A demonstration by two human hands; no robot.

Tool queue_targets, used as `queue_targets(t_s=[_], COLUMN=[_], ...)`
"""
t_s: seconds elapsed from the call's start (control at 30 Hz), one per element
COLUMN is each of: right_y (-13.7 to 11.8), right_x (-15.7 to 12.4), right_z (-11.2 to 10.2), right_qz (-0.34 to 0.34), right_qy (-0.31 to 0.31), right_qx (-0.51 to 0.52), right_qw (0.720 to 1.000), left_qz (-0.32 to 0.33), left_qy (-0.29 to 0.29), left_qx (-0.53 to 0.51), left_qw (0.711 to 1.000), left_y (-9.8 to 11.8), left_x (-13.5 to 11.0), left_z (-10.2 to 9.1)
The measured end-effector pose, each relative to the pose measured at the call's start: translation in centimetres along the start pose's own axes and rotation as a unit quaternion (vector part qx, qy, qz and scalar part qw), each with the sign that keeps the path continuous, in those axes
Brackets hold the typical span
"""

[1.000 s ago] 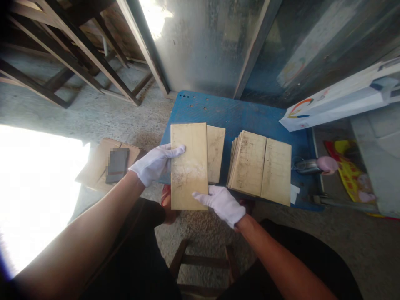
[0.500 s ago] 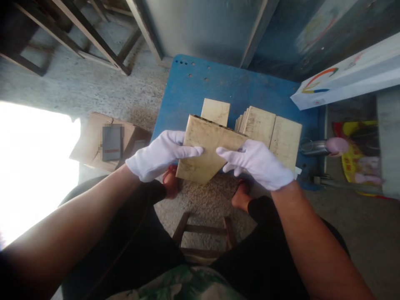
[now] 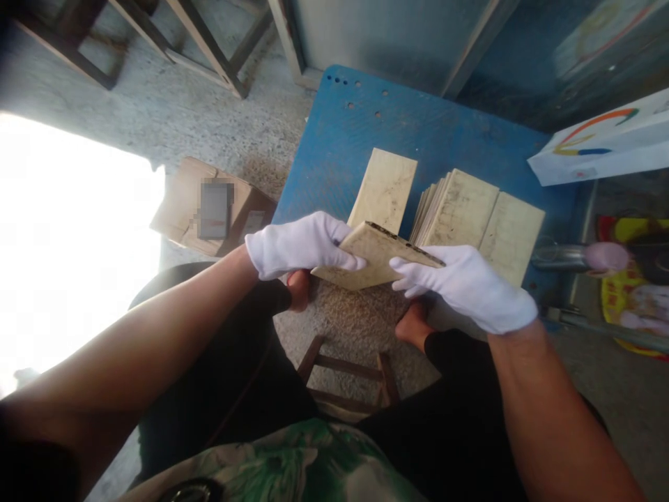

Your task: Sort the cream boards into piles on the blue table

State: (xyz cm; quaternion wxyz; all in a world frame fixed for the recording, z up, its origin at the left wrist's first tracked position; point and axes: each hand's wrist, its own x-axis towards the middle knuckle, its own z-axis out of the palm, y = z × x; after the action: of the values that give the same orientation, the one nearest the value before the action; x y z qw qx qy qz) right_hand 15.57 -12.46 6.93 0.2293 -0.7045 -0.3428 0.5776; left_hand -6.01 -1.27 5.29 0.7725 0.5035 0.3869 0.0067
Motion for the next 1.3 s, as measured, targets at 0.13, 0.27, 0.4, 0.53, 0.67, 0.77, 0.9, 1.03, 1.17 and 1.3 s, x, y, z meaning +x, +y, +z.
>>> queue_targets(t_s=[0.13,0.27,0.4,0.53,0.67,0.77,0.9,1.03,1.17,1.3], right_y=[1.2,4.4,8.0,10.6,12.7,13.7,13.9,13.8,14.6,15.4], right_x=[0.6,1.8,2.7,3.4,4.5,5.5,6.1,6.3,6.7,7.3], right_z=[1.7,4.2,7.2,10.0,11.8,12.7,13.1,12.9,12.8,13.0], right_qz=[0.03,0.037,-0.01,-0.054,-0.017,0.002,0.001,-0.001,0.014,0.024], right_qy=[-0.036,-0.08,-0.079,-0.068,-0.018,0.006,0.007,0.004,-0.003,0.013], right_qx=[-0.057,-0.081,-0.107,-0.097,-0.062,-0.031,-0.018,-0.026,-0.032,-0.026], right_qw=[0.997,0.993,0.991,0.991,0.998,0.999,1.0,1.0,0.999,0.999], left_qz=[0.008,-0.092,-0.059,-0.035,-0.001,-0.004,0.001,0.022,-0.002,-0.021], left_qy=[-0.064,0.017,0.02,0.038,0.009,0.011,0.019,-0.014,-0.011,-0.004], left_qx=[0.274,0.43,0.453,0.449,0.486,0.499,0.49,0.506,0.511,0.504], left_qw=[0.96,0.898,0.89,0.892,0.874,0.866,0.872,0.862,0.859,0.864], left_y=[0.2,0.4,0.8,0.6,0.3,0.1,-0.2,-0.2,0.2,0.4], left_x=[0.3,0.2,-0.2,0.0,0.4,0.5,0.8,0.9,0.7,0.8], left_z=[-1.6,-2.0,-1.9,-2.3,-2.6,-2.6,-2.7,-2.7,-2.4,-2.1])
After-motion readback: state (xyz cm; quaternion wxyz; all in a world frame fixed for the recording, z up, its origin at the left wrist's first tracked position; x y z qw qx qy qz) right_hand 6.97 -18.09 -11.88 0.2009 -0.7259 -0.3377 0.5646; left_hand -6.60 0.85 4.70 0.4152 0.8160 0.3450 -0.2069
